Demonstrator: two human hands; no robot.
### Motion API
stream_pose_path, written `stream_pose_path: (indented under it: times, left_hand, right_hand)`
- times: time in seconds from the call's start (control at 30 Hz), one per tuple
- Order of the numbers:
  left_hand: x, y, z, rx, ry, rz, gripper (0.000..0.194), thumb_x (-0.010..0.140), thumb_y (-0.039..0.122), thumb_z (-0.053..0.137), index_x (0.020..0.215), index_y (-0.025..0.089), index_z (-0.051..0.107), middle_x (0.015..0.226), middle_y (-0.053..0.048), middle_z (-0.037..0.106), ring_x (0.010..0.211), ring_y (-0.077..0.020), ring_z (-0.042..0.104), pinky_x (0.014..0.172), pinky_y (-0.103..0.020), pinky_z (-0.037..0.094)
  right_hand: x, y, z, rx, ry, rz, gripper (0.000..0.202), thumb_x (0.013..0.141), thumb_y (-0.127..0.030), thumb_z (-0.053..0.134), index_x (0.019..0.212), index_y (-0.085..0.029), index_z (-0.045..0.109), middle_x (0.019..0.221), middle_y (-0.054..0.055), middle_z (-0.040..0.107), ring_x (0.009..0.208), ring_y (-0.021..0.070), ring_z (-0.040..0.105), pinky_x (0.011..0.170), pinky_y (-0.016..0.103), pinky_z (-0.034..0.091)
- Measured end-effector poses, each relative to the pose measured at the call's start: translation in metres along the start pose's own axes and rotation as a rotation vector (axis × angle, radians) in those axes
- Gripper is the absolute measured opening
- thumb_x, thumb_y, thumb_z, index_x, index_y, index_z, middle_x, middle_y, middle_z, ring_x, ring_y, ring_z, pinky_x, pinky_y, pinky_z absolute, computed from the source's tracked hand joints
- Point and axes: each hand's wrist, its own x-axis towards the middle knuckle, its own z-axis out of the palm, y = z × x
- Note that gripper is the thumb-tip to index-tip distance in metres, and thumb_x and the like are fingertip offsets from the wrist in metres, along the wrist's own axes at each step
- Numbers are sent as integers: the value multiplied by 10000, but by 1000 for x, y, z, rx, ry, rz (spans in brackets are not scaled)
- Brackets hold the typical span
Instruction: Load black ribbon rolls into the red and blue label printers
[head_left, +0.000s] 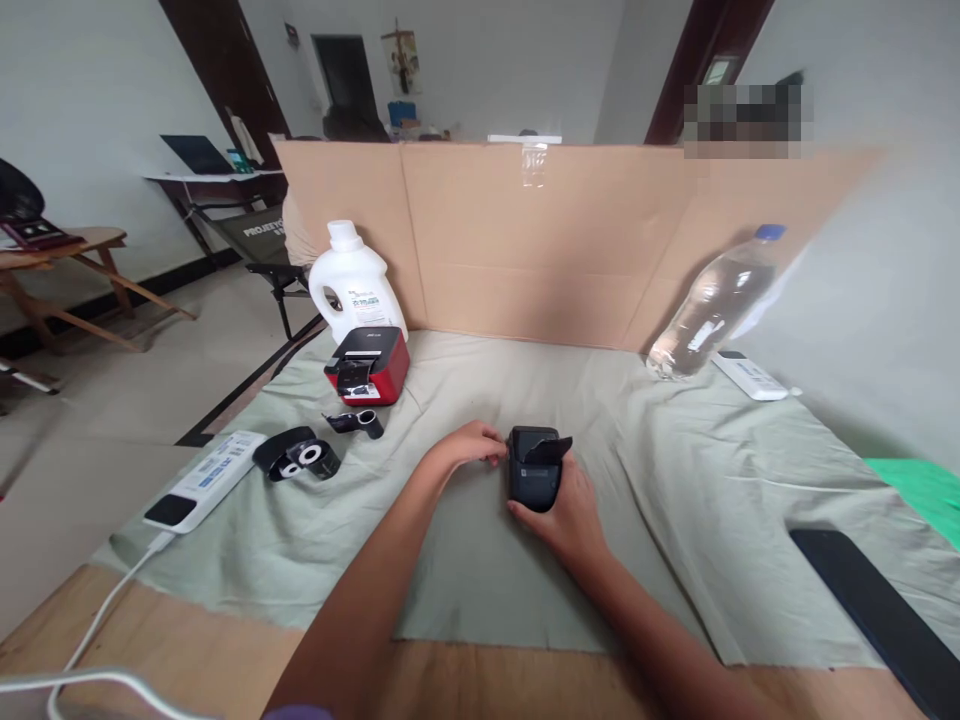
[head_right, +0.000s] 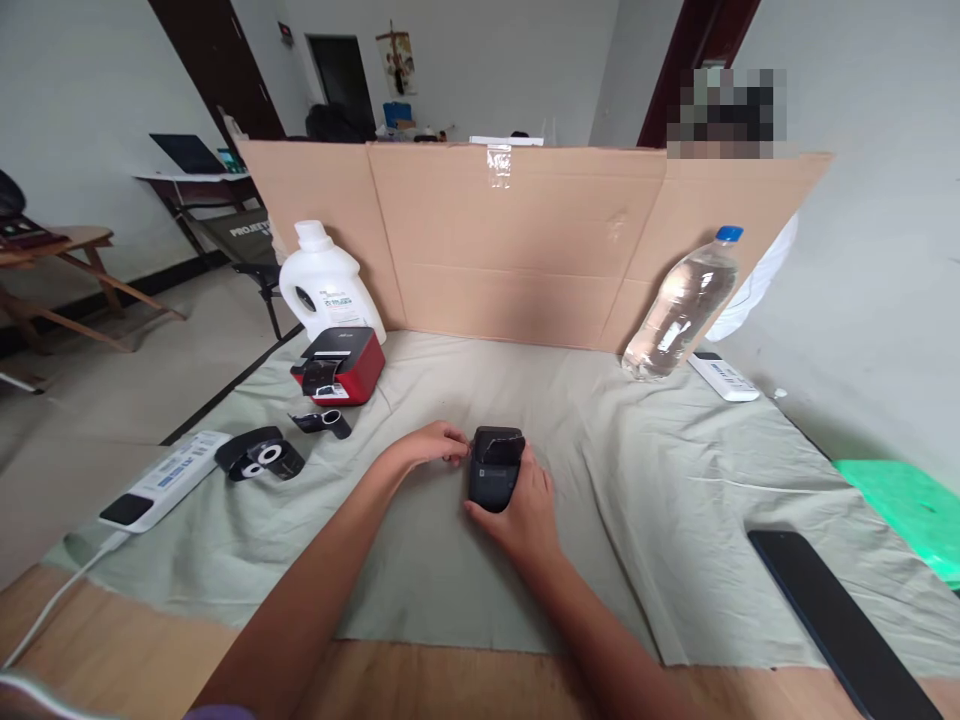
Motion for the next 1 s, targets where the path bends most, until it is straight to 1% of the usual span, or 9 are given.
stream_pose_path:
  times: [0.1, 0.27, 0.37, 0.43, 0.57, 0.73, 0.87, 1.0]
  left_hand:
    - [-4, 8, 1, 39, -1, -40, 140, 684, 213, 630, 564, 146, 657, 499, 0, 592, 504, -117, 491, 520, -239, 368]
    - [-13, 21, 6, 44, 25, -86, 185, 713, 172, 603, 537, 142, 650, 472, 4, 581, 450, -98, 438, 487, -234, 360]
    - [-15, 21, 8, 34, 43, -92, 189, 714, 153, 601, 528, 141, 635, 471, 11, 573, 430, -87, 420, 475, -230, 350]
    - [-15, 20, 10, 28, 54, -99, 180, 722, 150, 596, 547, 140, 637, 471, 16, 567, 417, -83, 411, 463, -227, 341]
    - [-14, 20, 14, 23, 75, -113, 178, 746, 140, 569, 579, 138, 633, 462, 25, 547, 396, -78, 404, 448, -221, 330]
    - [-16, 21, 17, 24, 103, -123, 160, 738, 161, 596, 580, 140, 615, 469, 28, 544, 393, -70, 395, 435, -212, 305]
    - [-17, 19, 16, 30, 97, -151, 133, 734, 196, 618, 613, 142, 610, 498, 25, 558, 387, -65, 378, 394, -207, 211]
    - [-19, 19, 18, 26, 85, -164, 108, 743, 198, 605, 649, 145, 603, 507, 26, 559, 385, -64, 376, 377, -199, 187]
  right_hand:
    - [0, 3, 3, -18, 18, 4, 1024, 668, -581, 726, 1466, -128, 272, 1307, 230, 578, 1204, 404, 557, 1006, 535, 433]
    - [1, 2, 5, -34, 16, 15, 1083, 643, -611, 744, 1463, -74, 283, 1295, 255, 588, 1190, 401, 571, 1020, 527, 424]
    - [1, -1, 4, -30, 29, 5, 1092, 656, -623, 726, 1476, -70, 263, 1346, 268, 564, 1225, 402, 555, 1040, 530, 408]
    - [0, -2, 4, -34, 25, 0, 1060, 670, -631, 709, 1466, -79, 277, 1381, 270, 542, 1241, 397, 546, 1055, 534, 390]
    - [-3, -3, 4, -48, 2, 27, 1041, 681, -633, 690, 1468, -93, 273, 1445, 264, 492, 1279, 400, 521, 1085, 548, 343]
    - [-4, -4, 4, -64, 20, 36, 1000, 692, -633, 657, 1471, -130, 281, 1410, 237, 533, 1279, 393, 528, 1092, 556, 320]
    - [-3, -5, 3, -82, 15, 40, 988, 697, -619, 656, 1465, -115, 292, 1397, 246, 539, 1271, 383, 534, 1094, 553, 308]
    - [-4, -7, 3, -84, 14, 50, 895, 696, -603, 659, 1420, -156, 381, 1396, 223, 543, 1276, 372, 529, 1083, 540, 315]
